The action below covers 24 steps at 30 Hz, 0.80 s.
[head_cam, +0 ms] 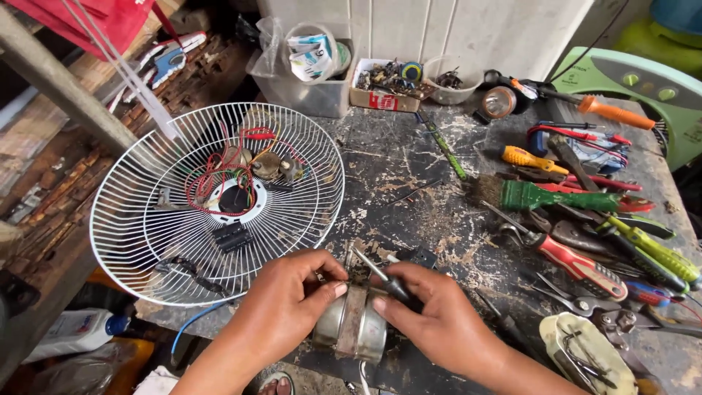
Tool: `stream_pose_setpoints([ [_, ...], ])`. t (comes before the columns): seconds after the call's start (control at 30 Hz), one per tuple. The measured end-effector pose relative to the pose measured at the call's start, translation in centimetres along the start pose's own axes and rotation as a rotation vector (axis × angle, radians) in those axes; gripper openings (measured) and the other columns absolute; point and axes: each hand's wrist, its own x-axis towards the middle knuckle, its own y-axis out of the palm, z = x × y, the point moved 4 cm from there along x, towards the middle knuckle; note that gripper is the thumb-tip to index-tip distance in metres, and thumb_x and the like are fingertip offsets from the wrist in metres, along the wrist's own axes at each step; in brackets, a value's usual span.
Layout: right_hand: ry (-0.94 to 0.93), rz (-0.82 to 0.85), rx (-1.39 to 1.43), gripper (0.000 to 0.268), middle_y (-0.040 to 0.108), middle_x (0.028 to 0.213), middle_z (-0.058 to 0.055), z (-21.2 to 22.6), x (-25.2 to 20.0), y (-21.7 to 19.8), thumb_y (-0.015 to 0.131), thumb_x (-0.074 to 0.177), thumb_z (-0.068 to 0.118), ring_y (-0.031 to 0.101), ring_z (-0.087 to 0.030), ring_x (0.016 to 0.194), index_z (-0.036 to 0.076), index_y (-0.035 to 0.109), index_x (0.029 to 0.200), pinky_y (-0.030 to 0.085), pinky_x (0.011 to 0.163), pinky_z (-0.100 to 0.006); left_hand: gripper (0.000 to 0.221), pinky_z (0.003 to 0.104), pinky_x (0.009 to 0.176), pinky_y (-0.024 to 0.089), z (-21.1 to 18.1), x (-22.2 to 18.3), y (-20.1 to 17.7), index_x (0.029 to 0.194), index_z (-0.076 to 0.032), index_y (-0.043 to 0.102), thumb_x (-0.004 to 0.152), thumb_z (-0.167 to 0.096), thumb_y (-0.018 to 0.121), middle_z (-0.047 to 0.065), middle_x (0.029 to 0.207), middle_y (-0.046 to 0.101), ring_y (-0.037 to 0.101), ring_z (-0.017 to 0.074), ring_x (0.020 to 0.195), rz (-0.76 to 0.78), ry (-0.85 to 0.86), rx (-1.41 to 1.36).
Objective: Disassembling and inspecting an electric fan motor using a screwdriver and pliers on a repair bench.
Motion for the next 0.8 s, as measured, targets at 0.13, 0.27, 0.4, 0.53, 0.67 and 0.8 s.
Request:
stream_pose_setpoints([
  [0.13,-0.174,-0.061,-0.253,0.028,0.085,0.094,0.001,-1.0,-1.4,-2.5,0.079,0.085,0.02,0.079,-0.009,0.094,0.015,0.07,0.111,0.058,0.086,-0.026,0.005,0.027,0.075,0.053,1.2,0.6,0.0,0.091,-0.016,0.08,0.089,-0.017,0.076,-0.003,0.099,0.08,0.072,0.0122,0.084,-0.021,0.075,-0.107],
  [0.27,-0.163,-0.138,-0.393,0.033,0.091,0.098,0.003,-1.5,-2.7,-4.4,0.084,0.077,0.021,0.079,-0.003,0.082,0.016,0.086,0.109,0.062,0.067,-0.024,0.013,0.03,0.086,0.056,0.9,0.4,-0.3,0.099,-0.017,0.082,0.091,-0.018,0.072,-0.002,0.113,0.076,0.073,0.0154,0.096,0.028,0.031,-0.072],
  [0.4,-0.205,-0.154,-0.552,0.035,0.094,0.1,0.005,-2.1,-3.0,-5.1,0.086,0.074,0.032,0.088,-0.004,0.093,0.023,0.088,0.107,0.068,0.078,-0.026,0.011,0.029,0.09,0.055,0.7,0.7,-0.3,0.098,-0.018,0.083,0.091,-0.019,0.074,-0.003,0.107,0.072,0.072,0.0145,0.097,0.056,0.021,-0.045],
  [0.53,-0.26,-0.159,-0.569,0.033,0.093,0.096,0.005,-2.3,-3.1,-5.2,0.085,0.074,0.033,0.089,-0.005,0.09,0.024,0.088,0.106,0.067,0.076,-0.027,0.011,0.032,0.105,0.051,-0.1,0.3,-0.5,0.098,-0.018,0.083,0.092,-0.02,0.073,-0.005,0.116,0.073,0.072,0.0152,0.112,0.076,-0.051,-0.02],
  [0.67,-0.192,-0.179,-0.552,0.032,0.093,0.1,0.004,-1.9,-3.4,-5.1,0.085,0.074,0.031,0.088,-0.005,0.094,0.022,0.089,0.105,0.067,0.08,-0.029,0.013,0.032,0.096,0.051,1.1,0.9,0.2,0.098,-0.018,0.085,0.091,-0.021,0.074,-0.005,0.112,0.071,0.072,0.0164,0.104,0.06,-0.008,-0.034],
  [0.8,-0.213,-0.141,-0.544,0.036,0.091,0.1,0.002,-2.0,-3.4,-4.6,0.084,0.077,0.03,0.089,-0.011,0.089,0.022,0.085,0.112,0.068,0.071,-0.037,0.014,0.028,0.094,0.05,1.0,1.0,0.3,0.099,-0.017,0.085,0.09,-0.02,0.075,-0.005,0.107,0.071,0.071,0.0152,0.1,0.048,-0.017,-0.027],
])
